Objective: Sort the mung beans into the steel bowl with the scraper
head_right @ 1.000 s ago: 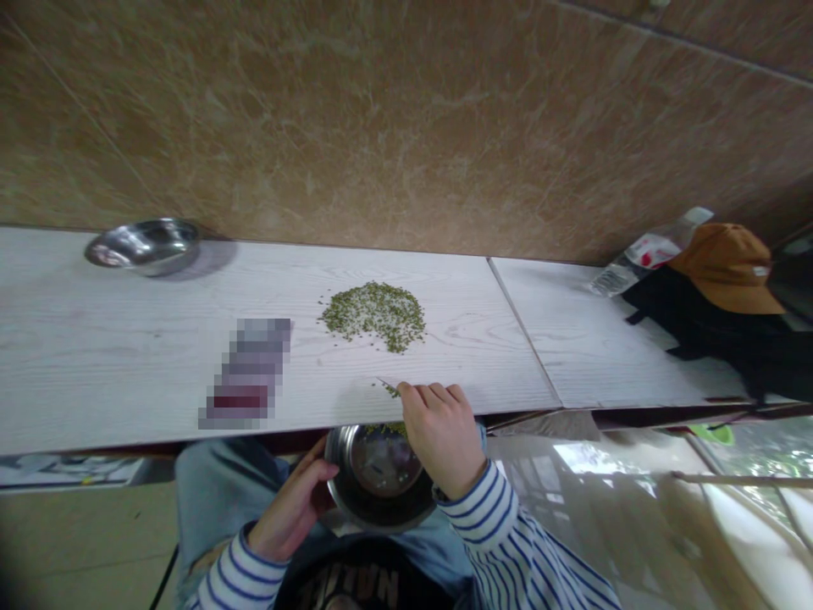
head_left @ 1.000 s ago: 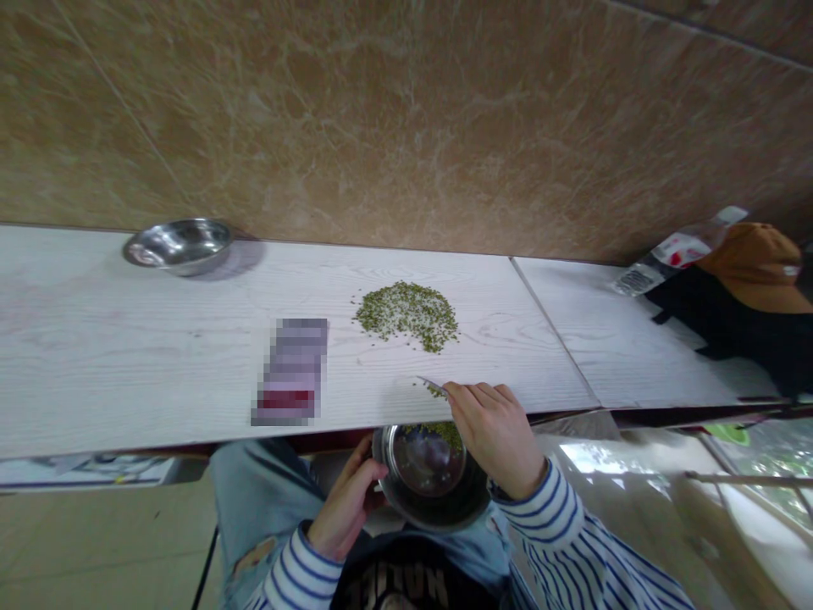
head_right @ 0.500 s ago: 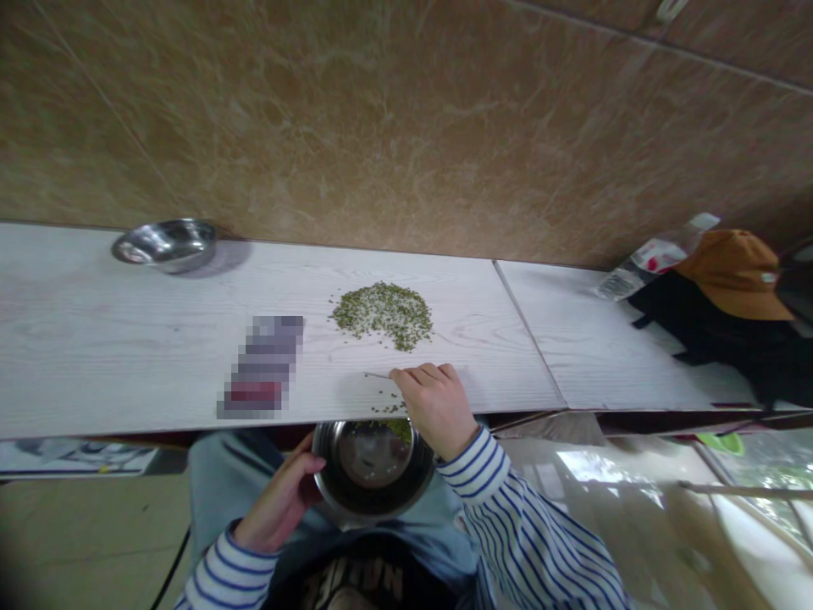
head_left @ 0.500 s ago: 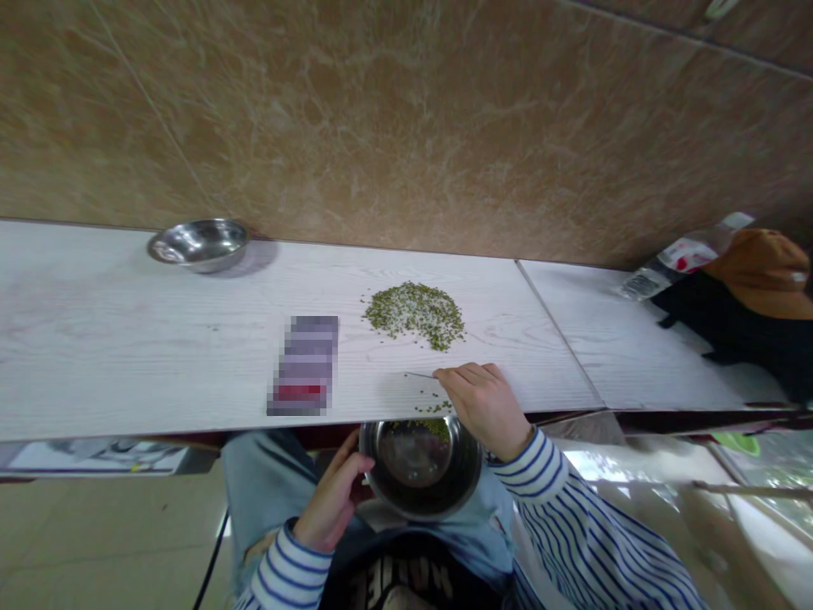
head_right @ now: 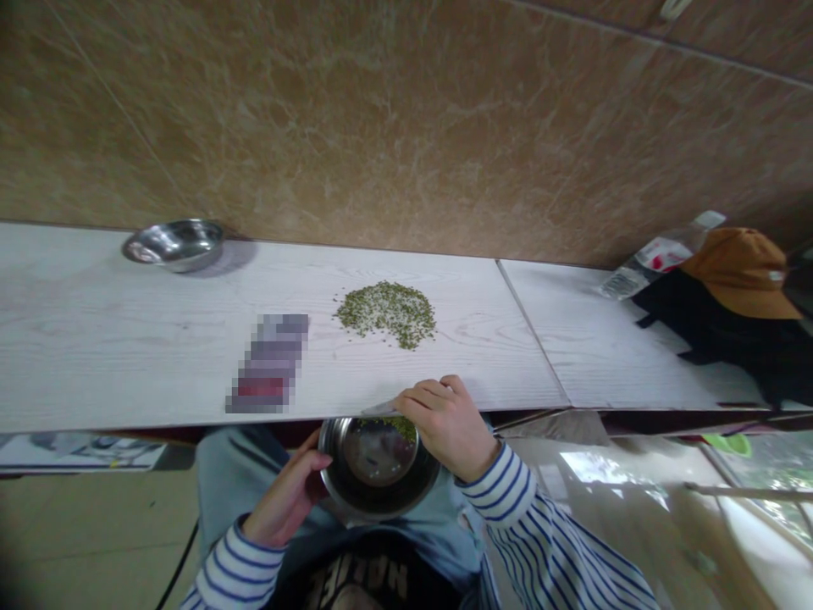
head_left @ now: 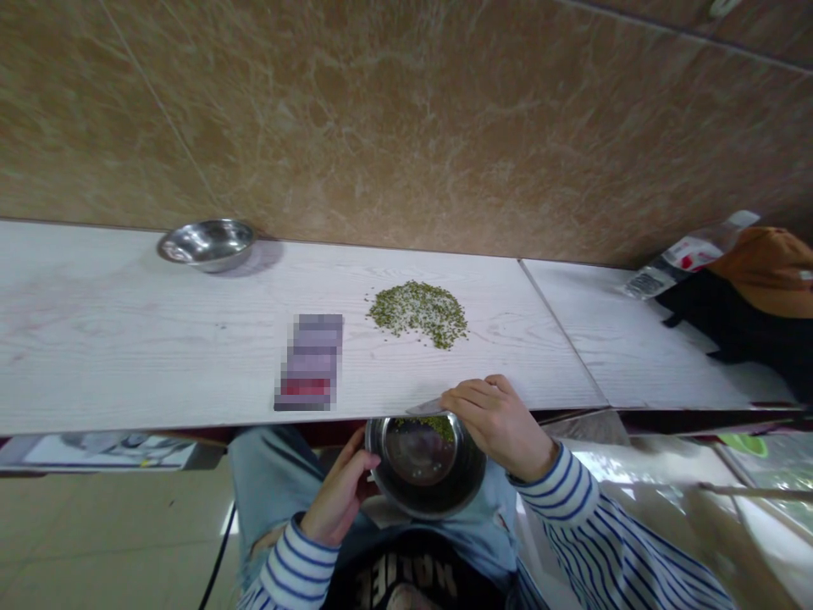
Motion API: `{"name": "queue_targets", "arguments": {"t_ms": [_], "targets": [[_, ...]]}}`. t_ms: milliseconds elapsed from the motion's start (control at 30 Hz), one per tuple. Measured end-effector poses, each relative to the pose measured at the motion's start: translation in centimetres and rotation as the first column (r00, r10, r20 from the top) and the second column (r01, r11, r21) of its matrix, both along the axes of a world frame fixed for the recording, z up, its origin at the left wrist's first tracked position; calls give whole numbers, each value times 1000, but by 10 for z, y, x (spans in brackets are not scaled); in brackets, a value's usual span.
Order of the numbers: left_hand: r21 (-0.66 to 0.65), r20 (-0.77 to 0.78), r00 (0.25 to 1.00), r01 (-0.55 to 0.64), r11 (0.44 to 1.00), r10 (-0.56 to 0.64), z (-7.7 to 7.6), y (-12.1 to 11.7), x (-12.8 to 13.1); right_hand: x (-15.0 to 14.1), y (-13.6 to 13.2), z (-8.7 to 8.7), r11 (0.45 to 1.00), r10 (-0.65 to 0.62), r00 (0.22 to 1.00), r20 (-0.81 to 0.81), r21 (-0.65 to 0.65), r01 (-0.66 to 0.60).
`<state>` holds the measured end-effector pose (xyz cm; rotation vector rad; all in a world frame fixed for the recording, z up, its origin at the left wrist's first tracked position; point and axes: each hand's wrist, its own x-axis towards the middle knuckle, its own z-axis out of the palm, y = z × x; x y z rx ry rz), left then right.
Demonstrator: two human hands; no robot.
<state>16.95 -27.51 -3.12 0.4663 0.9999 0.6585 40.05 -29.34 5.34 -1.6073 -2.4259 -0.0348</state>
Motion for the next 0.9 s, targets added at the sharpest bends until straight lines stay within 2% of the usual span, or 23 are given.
{"name": "queue_targets", "arguments": {"t_ms": [133, 200, 300, 367, 467, 733, 900], "targets": [[4, 26, 999, 32, 999, -32, 0, 0, 7, 2, -11, 2, 999, 33, 999, -31, 12, -32], [5, 31, 998, 57, 998, -57, -1, -2, 10, 5, -15, 2, 1000, 9, 999, -50, 25, -8], [9, 33, 996, 84, 996, -84, -5, -5, 15, 13, -20, 1, 986, -150, 987, -65, 58, 154], [8, 33, 995, 93, 996, -93, -7, -6, 17, 18, -21, -1, 955, -282, 958, -49, 84, 285], [5, 34, 994, 100, 995, -100, -10, -8, 18, 21, -23, -4, 921, -379, 925, 16, 103, 376], [4, 29, 995, 92, 996, -92, -7, -9, 18, -6, -35, -6, 951, -303, 952, 34, 84, 299], [-5, 39, 995, 92, 996, -92, -1, -7, 20, -17, -44, -3, 969, -245, 969, -19, 38, 246]]}}
